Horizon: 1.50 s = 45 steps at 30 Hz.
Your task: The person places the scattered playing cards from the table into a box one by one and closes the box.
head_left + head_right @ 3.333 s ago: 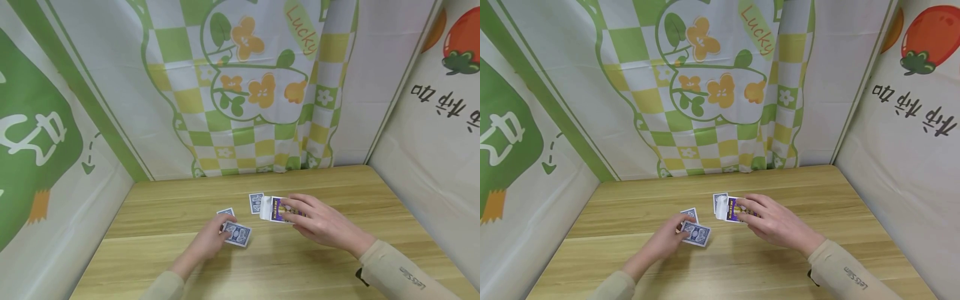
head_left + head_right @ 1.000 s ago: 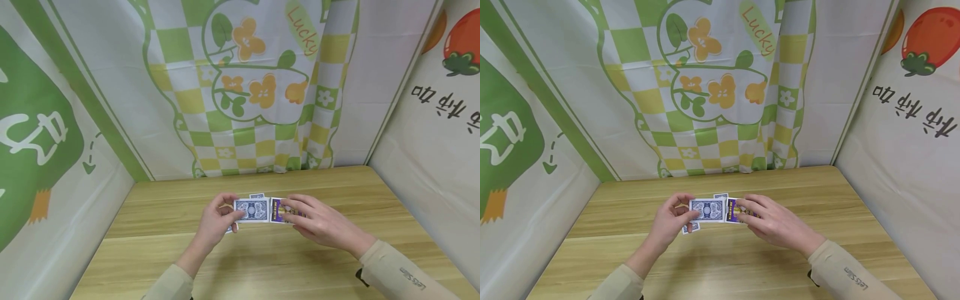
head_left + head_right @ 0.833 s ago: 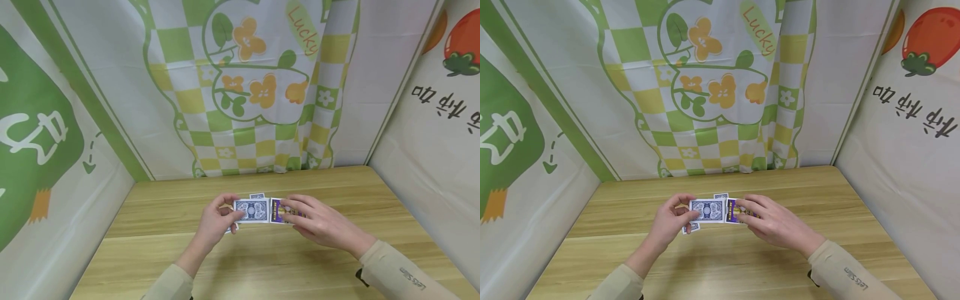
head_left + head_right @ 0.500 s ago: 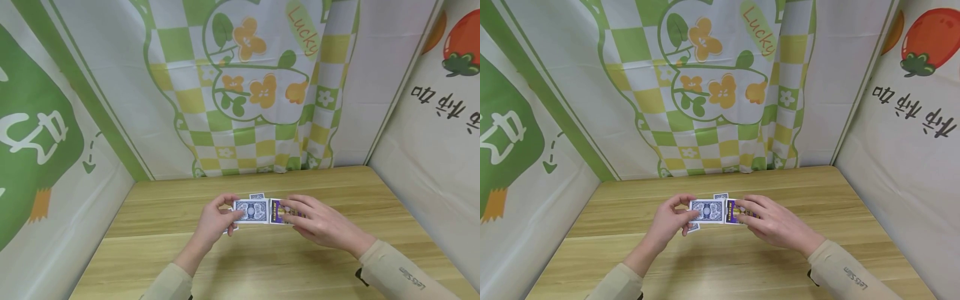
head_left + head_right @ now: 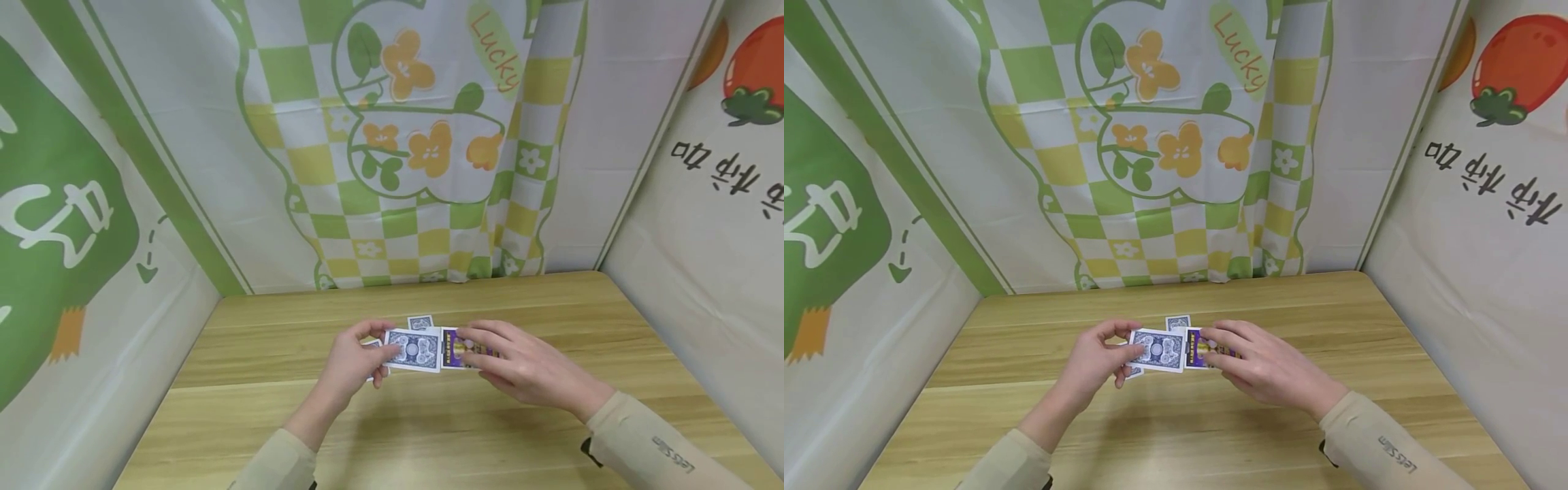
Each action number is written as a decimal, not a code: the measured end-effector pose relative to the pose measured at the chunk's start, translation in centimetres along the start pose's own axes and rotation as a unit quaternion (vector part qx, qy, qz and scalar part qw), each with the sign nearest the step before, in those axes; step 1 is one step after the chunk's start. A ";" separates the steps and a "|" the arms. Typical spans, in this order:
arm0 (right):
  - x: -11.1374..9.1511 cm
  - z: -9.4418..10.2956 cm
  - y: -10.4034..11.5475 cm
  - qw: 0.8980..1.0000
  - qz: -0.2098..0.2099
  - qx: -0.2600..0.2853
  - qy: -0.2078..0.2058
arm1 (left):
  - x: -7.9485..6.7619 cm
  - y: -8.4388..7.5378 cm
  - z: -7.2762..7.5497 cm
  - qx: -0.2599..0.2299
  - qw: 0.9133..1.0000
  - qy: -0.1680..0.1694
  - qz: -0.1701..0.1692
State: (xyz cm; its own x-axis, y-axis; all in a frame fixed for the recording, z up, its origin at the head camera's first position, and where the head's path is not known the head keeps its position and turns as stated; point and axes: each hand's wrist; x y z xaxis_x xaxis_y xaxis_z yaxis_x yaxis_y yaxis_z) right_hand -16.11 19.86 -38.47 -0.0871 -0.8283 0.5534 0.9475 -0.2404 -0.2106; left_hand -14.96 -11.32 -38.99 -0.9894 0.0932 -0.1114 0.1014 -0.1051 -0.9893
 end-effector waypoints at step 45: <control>0.1 -0.2 0.0 1.000 0.002 0.019 -0.003 | 0.5 0.7 0.0 -0.037 0.998 -0.018 -0.051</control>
State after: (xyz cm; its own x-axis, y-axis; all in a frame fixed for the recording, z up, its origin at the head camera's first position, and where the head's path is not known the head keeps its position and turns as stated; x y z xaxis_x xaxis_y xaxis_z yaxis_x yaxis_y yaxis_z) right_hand -16.19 19.72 -38.58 -0.0817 -0.8265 0.5569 0.9592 -0.2170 -0.1814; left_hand -15.36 -11.32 -39.78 -0.9980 0.0633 -0.0072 0.0058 -0.0225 -0.9997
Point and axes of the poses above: each hand's wrist, its own x-axis towards the middle knuckle, its own z-axis out of the back of the hand, y = z × x, and after that the axes turned 4 degrees about z, right-handed
